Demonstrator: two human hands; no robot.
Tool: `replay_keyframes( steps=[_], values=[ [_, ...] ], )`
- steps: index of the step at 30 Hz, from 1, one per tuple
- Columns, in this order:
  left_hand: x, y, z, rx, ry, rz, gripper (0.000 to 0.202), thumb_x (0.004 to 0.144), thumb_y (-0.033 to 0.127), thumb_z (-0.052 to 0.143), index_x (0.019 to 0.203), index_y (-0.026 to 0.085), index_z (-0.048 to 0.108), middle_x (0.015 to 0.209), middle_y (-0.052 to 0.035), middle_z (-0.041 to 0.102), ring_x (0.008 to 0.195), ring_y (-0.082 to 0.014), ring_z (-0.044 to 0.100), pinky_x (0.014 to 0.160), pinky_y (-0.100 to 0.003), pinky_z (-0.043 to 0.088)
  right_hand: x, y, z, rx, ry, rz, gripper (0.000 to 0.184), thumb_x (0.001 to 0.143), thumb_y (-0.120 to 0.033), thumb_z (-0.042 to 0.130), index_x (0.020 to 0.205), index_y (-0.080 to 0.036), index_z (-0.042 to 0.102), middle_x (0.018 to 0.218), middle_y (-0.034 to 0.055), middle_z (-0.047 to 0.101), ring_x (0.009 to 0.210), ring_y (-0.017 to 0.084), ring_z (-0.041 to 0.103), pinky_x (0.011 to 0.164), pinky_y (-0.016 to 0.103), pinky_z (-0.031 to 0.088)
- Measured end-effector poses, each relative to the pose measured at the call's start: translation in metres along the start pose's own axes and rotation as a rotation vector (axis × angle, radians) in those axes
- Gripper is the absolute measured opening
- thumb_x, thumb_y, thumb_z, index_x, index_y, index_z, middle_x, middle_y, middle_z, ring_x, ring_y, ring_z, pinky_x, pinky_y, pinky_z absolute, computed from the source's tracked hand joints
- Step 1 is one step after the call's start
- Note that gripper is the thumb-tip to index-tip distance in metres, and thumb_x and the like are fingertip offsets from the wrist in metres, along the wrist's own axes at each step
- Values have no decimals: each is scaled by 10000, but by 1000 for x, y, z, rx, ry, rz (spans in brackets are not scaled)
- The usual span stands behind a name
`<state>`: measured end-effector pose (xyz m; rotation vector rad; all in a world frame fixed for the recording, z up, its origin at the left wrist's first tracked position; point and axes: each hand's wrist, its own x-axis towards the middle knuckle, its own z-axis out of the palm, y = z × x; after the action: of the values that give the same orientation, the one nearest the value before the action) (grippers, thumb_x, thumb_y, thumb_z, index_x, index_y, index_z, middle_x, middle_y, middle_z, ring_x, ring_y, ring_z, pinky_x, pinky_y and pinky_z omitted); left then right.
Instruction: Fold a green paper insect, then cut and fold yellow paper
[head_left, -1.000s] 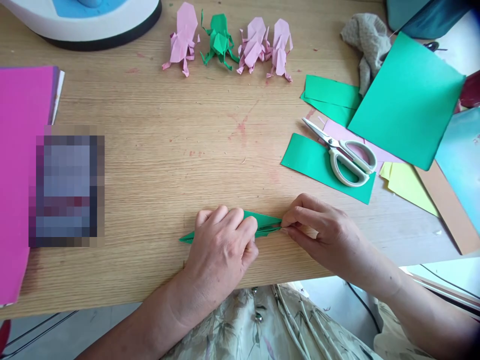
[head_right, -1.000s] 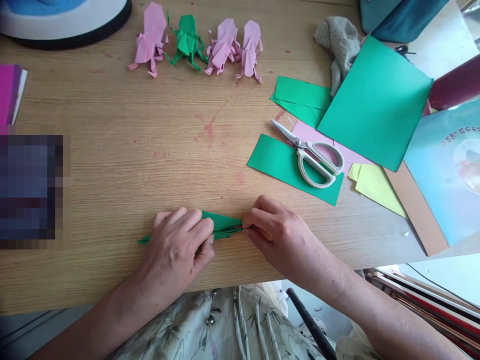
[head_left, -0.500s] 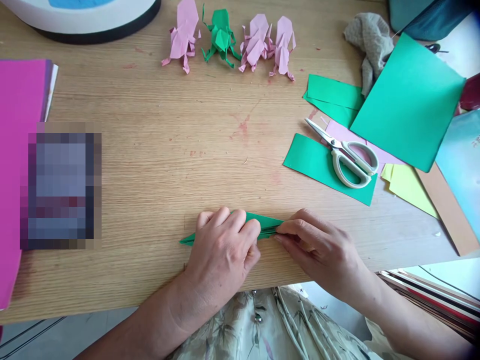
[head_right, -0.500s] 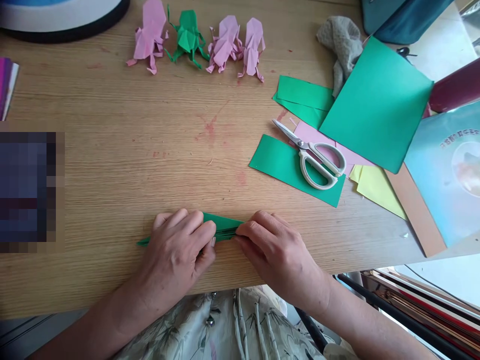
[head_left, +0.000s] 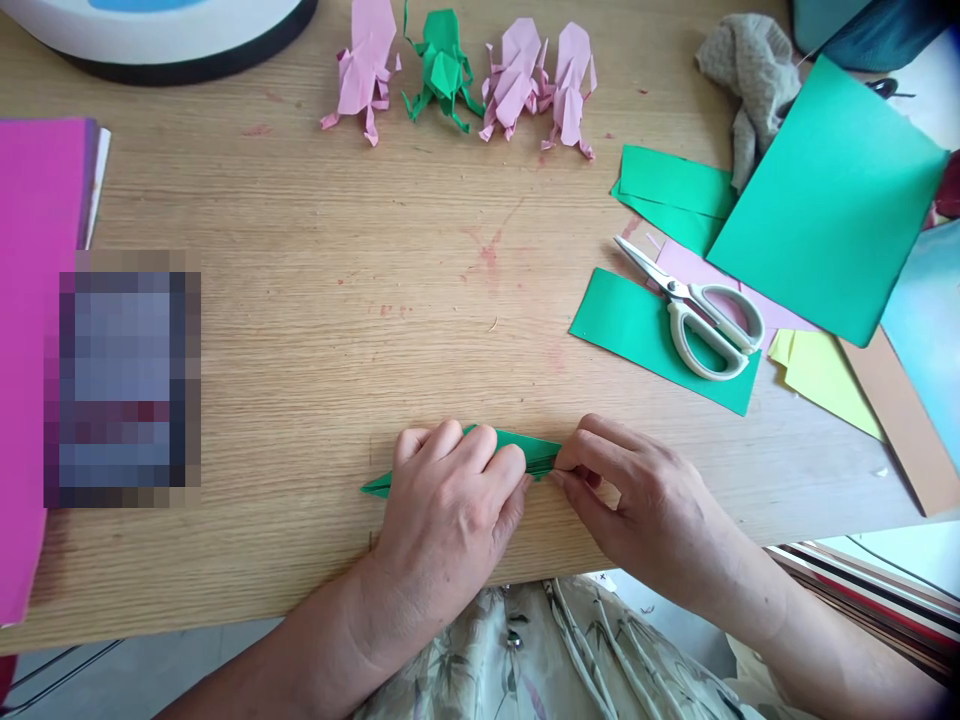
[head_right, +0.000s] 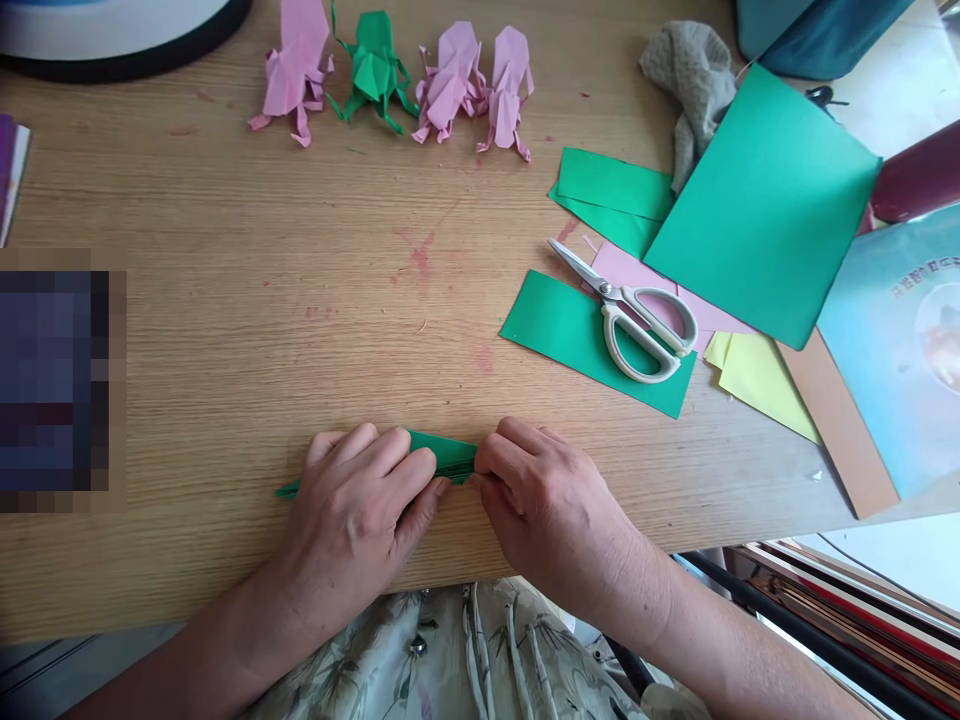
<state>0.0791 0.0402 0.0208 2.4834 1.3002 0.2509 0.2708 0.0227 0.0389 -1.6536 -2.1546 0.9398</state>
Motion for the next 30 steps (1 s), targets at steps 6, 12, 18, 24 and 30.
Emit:
replay_keyframes(
  steps=[6, 12, 18, 24, 30],
  values=[
    [3, 2, 0, 20, -4, -31, 224, 916, 222, 548, 695, 222, 514, 687, 6, 522, 710, -200, 446, 666, -366, 254, 4, 0, -5, 44, -35, 34, 184, 842, -37, 550, 749, -190, 508, 722, -27, 496, 651, 112, 474, 590, 239, 347],
    [4, 4, -3, 28, -57, -68, 190, 917, 243, 561, 729, 226, 542, 733, 2, 558, 745, -208, 474, 686, -372, 267, 9, -1, -3, 12, -53, 22, 229, 812, -16, 541, 724, -200, 439, 723, -27, 478, 634, 116, 452, 577, 247, 320],
    [8, 11, -8, 51, -126, -117, 194, 901, 294, 631, 732, 221, 570, 759, -9, 588, 796, -219, 504, 710, -376, 283, 2, 1, -2, -22, -26, 20, 185, 884, -68, 530, 766, -197, 471, 781, -2, 511, 692, 139, 494, 618, 254, 364],
    [16, 16, -15, 57, -208, -162, 190, 889, 297, 644, 724, 211, 604, 776, -30, 615, 822, -237, 535, 704, -372, 305, -8, 10, -11, 57, -10, 46, 186, 889, -39, 507, 834, -197, 589, 817, 5, 550, 698, 126, 546, 626, 246, 389],
    [18, 20, -17, 41, -206, -185, 183, 898, 295, 637, 738, 207, 635, 801, -40, 634, 842, -242, 556, 728, -379, 334, -8, 11, -10, 41, 14, 33, 194, 905, -57, 496, 793, -191, 580, 802, 6, 544, 679, 120, 536, 613, 243, 378]
  ],
)
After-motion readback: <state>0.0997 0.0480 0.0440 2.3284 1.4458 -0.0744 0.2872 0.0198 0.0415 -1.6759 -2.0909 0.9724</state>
